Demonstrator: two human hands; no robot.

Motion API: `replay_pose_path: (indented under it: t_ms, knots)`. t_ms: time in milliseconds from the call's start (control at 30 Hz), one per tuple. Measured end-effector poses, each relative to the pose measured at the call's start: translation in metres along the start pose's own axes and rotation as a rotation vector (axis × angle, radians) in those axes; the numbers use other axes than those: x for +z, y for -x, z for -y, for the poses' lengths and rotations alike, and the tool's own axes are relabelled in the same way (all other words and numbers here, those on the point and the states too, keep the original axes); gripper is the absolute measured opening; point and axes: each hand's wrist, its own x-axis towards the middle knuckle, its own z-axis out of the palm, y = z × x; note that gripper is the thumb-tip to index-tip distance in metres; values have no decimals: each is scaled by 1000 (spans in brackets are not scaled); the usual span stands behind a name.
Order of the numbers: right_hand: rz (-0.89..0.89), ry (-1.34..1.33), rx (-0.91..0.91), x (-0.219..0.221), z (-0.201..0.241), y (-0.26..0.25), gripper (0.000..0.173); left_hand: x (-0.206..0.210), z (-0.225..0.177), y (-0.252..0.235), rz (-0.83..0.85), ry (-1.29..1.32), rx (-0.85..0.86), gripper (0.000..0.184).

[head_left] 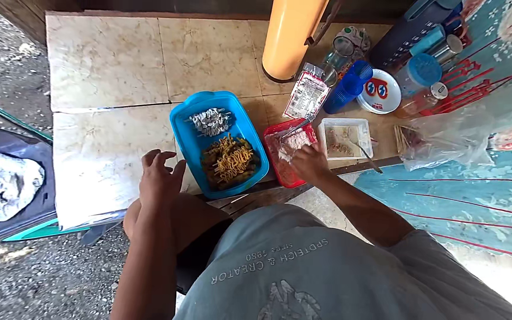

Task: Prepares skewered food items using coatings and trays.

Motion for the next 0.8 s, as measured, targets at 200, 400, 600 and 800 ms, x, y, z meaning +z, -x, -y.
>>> replay_pose_path:
  t_ms: [200, 400, 600, 800]
  knots:
    - [57, 73, -190, 10, -11, 16, 11, 2, -1, -4, 14, -13, -15, 34]
    - [0, -466, 488, -25, -17, 2, 20, -1, -1, -2, 27, -14, 1, 37]
    - [418, -496, 755, -24, -26, -4, 28, 2, 0, -4, 16, -18, -16, 36]
    - [639, -74, 638, -15, 4, -17, 31, 3, -3, -2, 5, -12, -16, 35]
